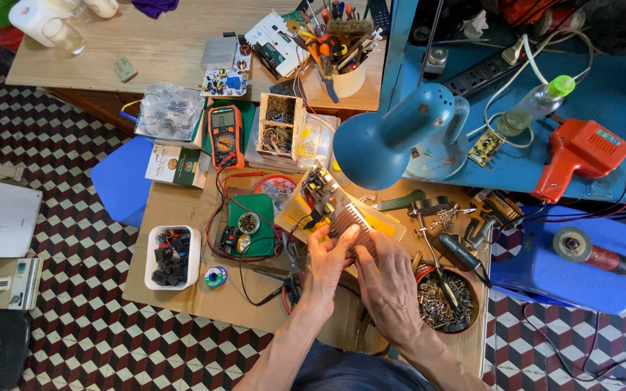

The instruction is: The person holds a green circuit board and uses multimeter probes to test various points on the board. They flip the board over to inspect both sides and use a magnifying glass to examine components more closely.

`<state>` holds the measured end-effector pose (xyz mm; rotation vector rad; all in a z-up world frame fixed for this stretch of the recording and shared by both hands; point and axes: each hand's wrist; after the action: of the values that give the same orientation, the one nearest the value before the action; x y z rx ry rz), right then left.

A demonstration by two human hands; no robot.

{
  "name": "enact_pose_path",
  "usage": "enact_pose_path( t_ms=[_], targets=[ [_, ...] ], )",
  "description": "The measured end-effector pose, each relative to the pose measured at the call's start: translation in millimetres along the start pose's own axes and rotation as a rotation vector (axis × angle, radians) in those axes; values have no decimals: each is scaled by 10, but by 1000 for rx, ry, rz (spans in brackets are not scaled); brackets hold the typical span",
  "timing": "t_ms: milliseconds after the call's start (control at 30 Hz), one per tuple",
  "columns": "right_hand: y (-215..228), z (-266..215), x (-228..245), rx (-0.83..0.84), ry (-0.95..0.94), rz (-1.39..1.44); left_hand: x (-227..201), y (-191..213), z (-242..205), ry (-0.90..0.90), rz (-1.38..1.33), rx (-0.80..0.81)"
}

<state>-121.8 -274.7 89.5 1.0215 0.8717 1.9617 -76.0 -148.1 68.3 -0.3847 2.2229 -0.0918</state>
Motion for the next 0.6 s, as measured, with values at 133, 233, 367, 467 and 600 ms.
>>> enact_pose_path(
  t_ms=[133,233,367,467,600],
  targets=[
    [76,-3,59,8,24,63,-121,55,-146,79,99,-18],
    [144,-13,138,26,49,90,-185,94,-237,94,138,-55],
    [227,-14,306,60,82,129,-215,155,-310,15,1,-20],
    [266,-4,440,70,113,183,-195,262,-354,-52,-185,59],
    [294,24,595,70,182,332,-219,505,-369,-42,-393,272]
  ],
)
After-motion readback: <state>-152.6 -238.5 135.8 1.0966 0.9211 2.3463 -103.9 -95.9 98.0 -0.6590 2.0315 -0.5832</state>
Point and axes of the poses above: each hand's wrist, its own z-axis towards the middle knuckle, its own y-axis out of the back of the hand, x = y × z
